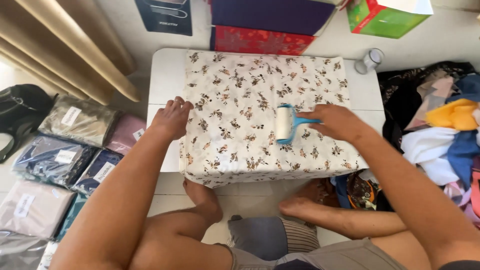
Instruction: Picking up a garment, cleaning it with a lint roller, and folding it neatly on a surface.
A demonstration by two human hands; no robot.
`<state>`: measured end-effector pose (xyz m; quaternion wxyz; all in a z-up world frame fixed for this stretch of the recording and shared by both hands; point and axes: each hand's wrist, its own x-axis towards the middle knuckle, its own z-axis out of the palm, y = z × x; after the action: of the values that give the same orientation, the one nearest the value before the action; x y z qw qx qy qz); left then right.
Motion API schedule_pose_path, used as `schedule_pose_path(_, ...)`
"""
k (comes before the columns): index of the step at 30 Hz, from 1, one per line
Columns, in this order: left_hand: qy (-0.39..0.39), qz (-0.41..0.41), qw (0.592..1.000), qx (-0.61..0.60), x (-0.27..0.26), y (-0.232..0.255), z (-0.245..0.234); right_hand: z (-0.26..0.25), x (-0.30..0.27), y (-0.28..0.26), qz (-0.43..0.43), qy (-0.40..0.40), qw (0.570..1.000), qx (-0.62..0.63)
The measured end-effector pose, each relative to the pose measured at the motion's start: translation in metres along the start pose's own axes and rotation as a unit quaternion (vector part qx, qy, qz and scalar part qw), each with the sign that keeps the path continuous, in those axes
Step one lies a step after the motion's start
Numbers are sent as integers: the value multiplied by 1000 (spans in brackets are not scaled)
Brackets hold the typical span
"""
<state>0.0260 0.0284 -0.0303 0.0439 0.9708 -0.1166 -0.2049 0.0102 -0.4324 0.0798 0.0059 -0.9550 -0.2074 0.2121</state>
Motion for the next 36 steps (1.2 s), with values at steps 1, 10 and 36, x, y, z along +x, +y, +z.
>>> schedule_pose_path(1,15,7,1000,-2,0,-1,-3,0,13,-22,-11,0,999,-31)
schedule_pose_path(10,68,22,993,-90,-13,12,-21,13,114,-193,-138,43,987,63)
schedule_pose_path(36,-55,-27,997,-52,12,16,8,13,-76,192,143,27,988,48)
